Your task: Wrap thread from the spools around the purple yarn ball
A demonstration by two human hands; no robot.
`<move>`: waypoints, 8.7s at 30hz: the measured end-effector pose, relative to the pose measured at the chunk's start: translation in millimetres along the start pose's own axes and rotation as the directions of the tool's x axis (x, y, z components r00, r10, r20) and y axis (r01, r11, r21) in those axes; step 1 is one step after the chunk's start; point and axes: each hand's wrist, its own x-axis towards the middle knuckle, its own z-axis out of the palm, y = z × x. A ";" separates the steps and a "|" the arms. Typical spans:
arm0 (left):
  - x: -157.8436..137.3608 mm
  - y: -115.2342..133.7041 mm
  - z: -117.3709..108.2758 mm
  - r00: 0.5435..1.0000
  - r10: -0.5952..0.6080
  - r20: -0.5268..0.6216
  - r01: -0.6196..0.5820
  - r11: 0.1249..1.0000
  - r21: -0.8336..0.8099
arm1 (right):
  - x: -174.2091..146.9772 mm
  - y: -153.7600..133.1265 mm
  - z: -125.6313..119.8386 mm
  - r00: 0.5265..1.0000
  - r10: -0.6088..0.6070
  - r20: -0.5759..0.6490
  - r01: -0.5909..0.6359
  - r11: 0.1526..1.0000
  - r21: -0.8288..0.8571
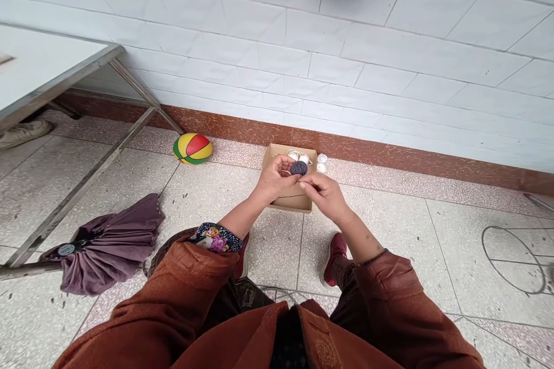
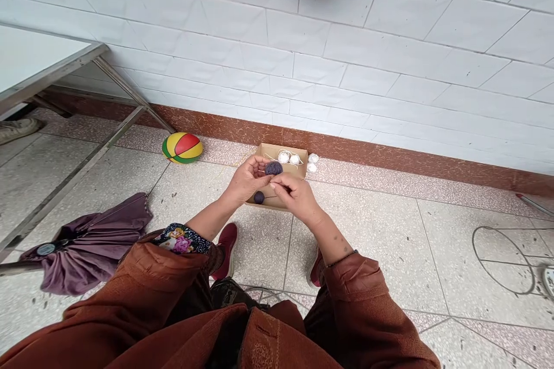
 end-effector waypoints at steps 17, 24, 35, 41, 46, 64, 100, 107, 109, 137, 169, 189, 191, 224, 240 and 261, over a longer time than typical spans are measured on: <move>0.0 1.3 1.5 0.998 -0.050 -0.049 0.041 0.983 -0.181 | -2.5 14.6 20.0 0.993 0.099 0.063 -0.091 0.988 -0.122; -7.7 3.8 2.4 0.989 -0.066 0.129 0.064 0.998 0.019 | 6.1 -5.0 -16.8 0.990 0.031 -0.141 -0.034 0.999 -0.019; -8.4 3.3 4.1 0.984 -0.035 0.174 0.074 0.972 -0.224 | 1.2 35.4 11.8 0.979 0.192 -0.068 -0.200 0.969 -0.143; -1.6 -0.7 -0.6 1.000 -0.030 -0.006 0.029 0.998 -0.058 | -3.0 8.1 12.6 0.996 0.021 0.084 -0.016 0.998 -0.067; -6.4 1.2 -2.2 0.993 -0.057 0.106 0.054 0.998 0.033 | 4.0 -5.5 -10.8 0.997 0.058 -0.041 -0.058 0.998 0.008; -2.6 -1.0 -3.4 0.999 -0.047 0.020 0.049 0.990 -0.130 | -7.0 -0.3 13.4 0.998 -0.012 0.055 0.018 0.994 -0.107; -12.8 3.1 3.6 0.910 -0.047 0.412 0.201 0.919 -0.340 | 11.9 33.5 -12.3 0.930 0.236 -0.283 -0.245 0.970 0.002; -0.6 -5.3 0.1 0.997 -0.040 0.069 0.059 0.949 -0.311 | -9.9 23.5 29.6 0.995 0.072 0.074 -0.059 0.985 -0.160; 1.0 -9.3 -2.4 0.998 -0.064 0.013 0.065 0.970 -0.236 | -13.1 11.3 28.2 0.989 -0.023 0.146 0.046 0.987 -0.155; -5.1 -4.8 0.4 0.996 -0.091 0.008 0.091 0.983 -0.159 | -9.3 8.6 20.1 0.996 0.000 0.087 0.013 0.989 -0.149; -15.2 -3.4 1.4 0.932 -0.171 0.318 0.229 0.961 -0.154 | 6.2 5.9 -21.3 0.962 0.011 -0.272 -0.057 0.985 -0.161; -9.3 -6.4 -1.2 0.991 -0.128 -0.028 0.124 0.988 -0.093 | -5.9 -0.6 15.6 0.987 -0.030 0.156 0.036 0.999 -0.039; -10.4 -4.0 -0.9 0.990 -0.140 -0.005 0.139 0.987 -0.082 | -2.4 -5.8 4.5 0.997 -0.032 0.069 0.032 0.999 0.007; -10.8 1.8 -5.9 0.993 -0.102 0.060 0.097 0.993 0.071 | -3.4 4.5 -4.6 0.996 -0.088 0.020 0.090 0.991 -0.096; -14.2 9.0 3.7 0.968 -0.154 0.197 0.222 0.892 -0.394 | -7.7 38.0 20.3 0.984 0.177 -0.031 -0.180 0.961 -0.209; -19.8 7.9 4.9 0.939 -0.113 0.325 0.216 0.928 -0.303 | 2.0 37.1 5.4 0.966 0.207 -0.152 -0.224 0.969 -0.105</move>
